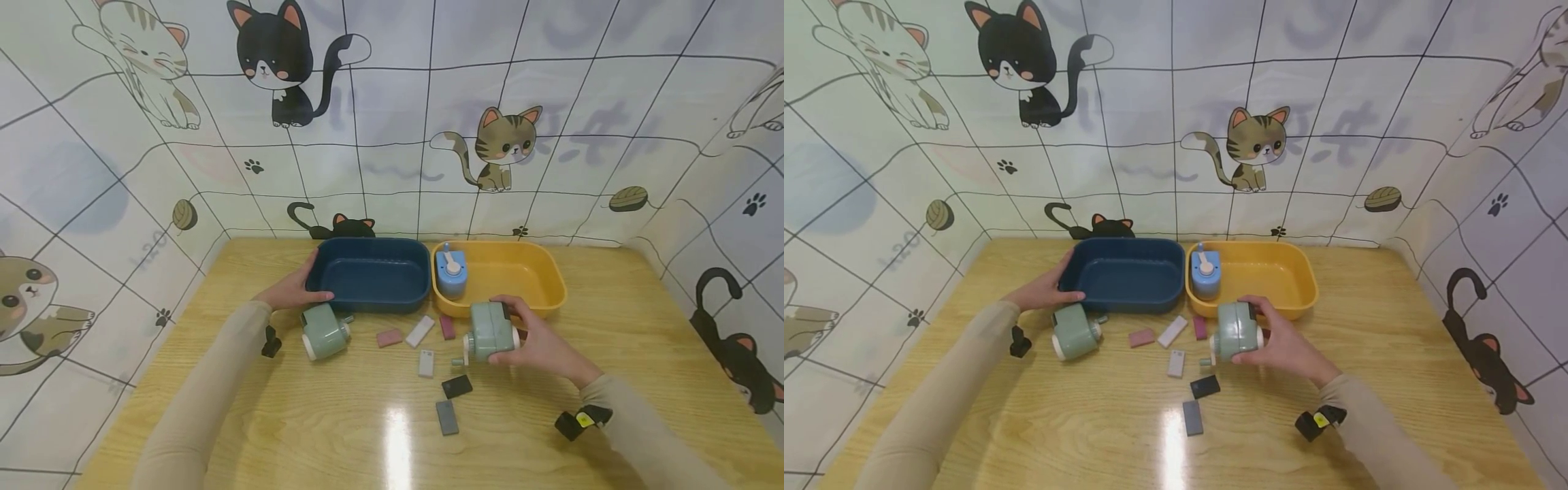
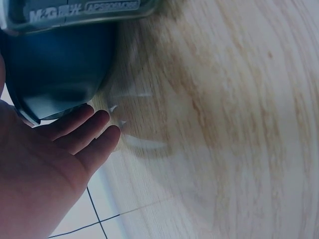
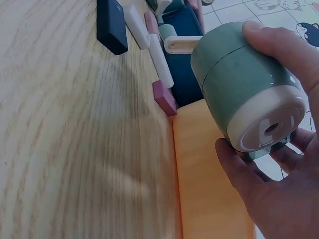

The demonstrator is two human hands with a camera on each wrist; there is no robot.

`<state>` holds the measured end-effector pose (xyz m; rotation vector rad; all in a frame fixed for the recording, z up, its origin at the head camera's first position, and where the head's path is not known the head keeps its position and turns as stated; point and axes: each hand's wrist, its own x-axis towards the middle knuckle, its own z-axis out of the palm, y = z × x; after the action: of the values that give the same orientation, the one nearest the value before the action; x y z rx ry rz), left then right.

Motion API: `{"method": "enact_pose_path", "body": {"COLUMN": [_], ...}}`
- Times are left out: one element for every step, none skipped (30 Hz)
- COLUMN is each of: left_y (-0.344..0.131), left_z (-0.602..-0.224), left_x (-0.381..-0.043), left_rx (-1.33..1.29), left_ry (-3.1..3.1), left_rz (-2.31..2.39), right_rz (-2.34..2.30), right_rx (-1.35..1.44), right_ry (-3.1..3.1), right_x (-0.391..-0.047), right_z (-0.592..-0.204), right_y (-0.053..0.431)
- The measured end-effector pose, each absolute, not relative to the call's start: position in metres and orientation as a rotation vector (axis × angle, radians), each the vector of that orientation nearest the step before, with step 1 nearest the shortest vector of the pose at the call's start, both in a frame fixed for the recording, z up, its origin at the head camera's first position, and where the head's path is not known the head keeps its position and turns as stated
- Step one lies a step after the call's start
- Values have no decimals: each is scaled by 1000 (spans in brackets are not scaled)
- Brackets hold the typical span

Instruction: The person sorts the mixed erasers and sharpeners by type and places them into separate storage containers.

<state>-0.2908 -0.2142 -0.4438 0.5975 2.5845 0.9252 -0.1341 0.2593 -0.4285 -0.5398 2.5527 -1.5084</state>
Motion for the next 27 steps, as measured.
{"method": "enact_pose_path", "body": {"left_y": [-214, -215, -215, -215, -215, -215, -215, -215, -215, -215, -215, -214, -214, -214, -214, -215, -215, -215, -215, -215, -215, -216, -216, -216, -216, -216, -216], "left_z": [-444, -444, -444, -444, -444, -443, -443, -443, -442, -443, -443, -442, -443, -443, -444, -445, -445, -446, -446, -447, -447, -448, -448, -448, -448, -448, -448], "left_x": [-291, -291, -291, -291, -290, -290, -290, -290, -290, -290, -290, -290, -291, -291, -291, -292, -292, -292, -293, -293, -293, -294, -294, -294, -294, -294, -294], "left_rx": [599, 600, 600, 601, 600, 598, 596, 595, 595, 597, 597, 597, 604, 610, 616, 621, 622, 630, 635, 634, 633, 632, 631, 631, 628, 626, 625], "left_ry": [2584, 2583, 2582, 2579, 2577, 2576, 2574, 2574, 2572, 2574, 2574, 2573, 2575, 2578, 2578, 2581, 2580, 2581, 2582, 2581, 2580, 2578, 2576, 2573, 2572, 2573, 2573], "left_rz": [925, 925, 927, 931, 934, 934, 934, 933, 934, 929, 927, 927, 924, 922, 923, 920, 925, 926, 927, 933, 937, 941, 947, 953, 957, 956, 956], "right_rz": [-1509, -1506, -1503, -1502, -1503, -1501, -1500, -1498, -1498, -1496, -1497, -1494, -1494, -1498, -1503, -1506, -1510, -1509, -1509, -1510, -1505, -1497, -1492, -1486, -1480, -1475, -1467], "right_rx": [-541, -542, -543, -551, -554, -563, -570, -576, -580, -583, -582, -582, -577, -577, -576, -576, -573, -571, -570, -569, -569, -571, -574, -578, -580, -581, -579], "right_ry": [2552, 2555, 2560, 2564, 2570, 2578, 2585, 2590, 2593, 2597, 2602, 2606, 2607, 2605, 2604, 2599, 2595, 2593, 2592, 2592, 2596, 2603, 2611, 2616, 2621, 2625, 2630], "right_x": [-135, -136, -136, -137, -139, -140, -140, -141, -142, -143, -144, -145, -146, -147, -147, -148, -149, -150, -151, -153, -154, -156, -157, -159, -160, -162, -163], "right_z": [-428, -427, -426, -425, -423, -422, -420, -419, -418, -417, -416, -415, -414, -413, -412, -410, -409, -408, -407, -406, -405, -404, -403, -403, -402, -402, -401], "right_y": [260, 260, 260, 261, 261, 262, 263, 263, 264, 265, 265, 266, 266, 266, 266, 266, 266, 266, 266, 266, 266, 266, 266, 267, 267, 267, 267]}}
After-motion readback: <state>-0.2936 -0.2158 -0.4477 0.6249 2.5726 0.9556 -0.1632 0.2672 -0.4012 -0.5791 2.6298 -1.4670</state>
